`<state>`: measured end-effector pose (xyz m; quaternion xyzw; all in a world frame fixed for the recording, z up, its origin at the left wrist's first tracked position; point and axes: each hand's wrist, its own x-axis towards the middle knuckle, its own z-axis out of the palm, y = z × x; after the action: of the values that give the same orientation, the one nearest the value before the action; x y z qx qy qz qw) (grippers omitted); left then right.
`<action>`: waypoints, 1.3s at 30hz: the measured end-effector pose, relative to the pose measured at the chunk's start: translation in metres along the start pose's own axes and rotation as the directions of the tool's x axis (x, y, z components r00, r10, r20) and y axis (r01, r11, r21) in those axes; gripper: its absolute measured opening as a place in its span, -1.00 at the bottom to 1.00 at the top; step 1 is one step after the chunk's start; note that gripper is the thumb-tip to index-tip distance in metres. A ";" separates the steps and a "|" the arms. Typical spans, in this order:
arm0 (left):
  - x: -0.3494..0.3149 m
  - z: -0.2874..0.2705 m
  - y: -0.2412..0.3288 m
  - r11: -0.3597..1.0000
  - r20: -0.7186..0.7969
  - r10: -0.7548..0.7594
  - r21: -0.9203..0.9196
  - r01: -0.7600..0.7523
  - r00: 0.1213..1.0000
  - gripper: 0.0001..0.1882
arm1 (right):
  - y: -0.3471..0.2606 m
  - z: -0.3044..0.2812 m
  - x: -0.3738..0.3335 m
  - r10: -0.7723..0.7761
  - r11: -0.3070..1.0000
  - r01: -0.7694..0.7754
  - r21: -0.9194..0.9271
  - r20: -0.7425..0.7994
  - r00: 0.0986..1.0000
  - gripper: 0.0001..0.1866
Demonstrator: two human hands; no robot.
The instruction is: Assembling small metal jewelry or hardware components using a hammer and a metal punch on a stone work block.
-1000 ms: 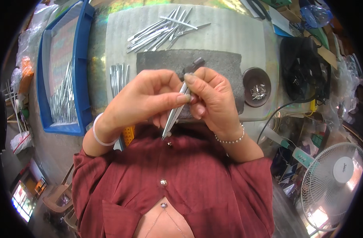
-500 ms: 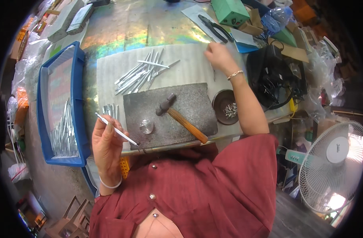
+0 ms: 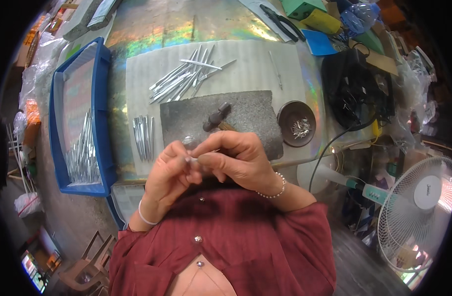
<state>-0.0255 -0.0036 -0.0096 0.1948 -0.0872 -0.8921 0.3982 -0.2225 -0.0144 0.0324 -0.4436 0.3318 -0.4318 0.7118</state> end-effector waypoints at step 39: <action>-0.031 0.008 0.002 0.909 -0.002 -0.099 0.406 0.091 0.995 -0.76 | 0.020 0.028 0.013 0.349 0.933 -0.342 0.111 -0.043 0.936 -0.93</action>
<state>-0.0086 0.0180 0.0071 0.2687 -0.2646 -0.8747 0.3043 -0.1865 -0.0114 0.0236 -0.3281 0.4041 -0.3297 0.7876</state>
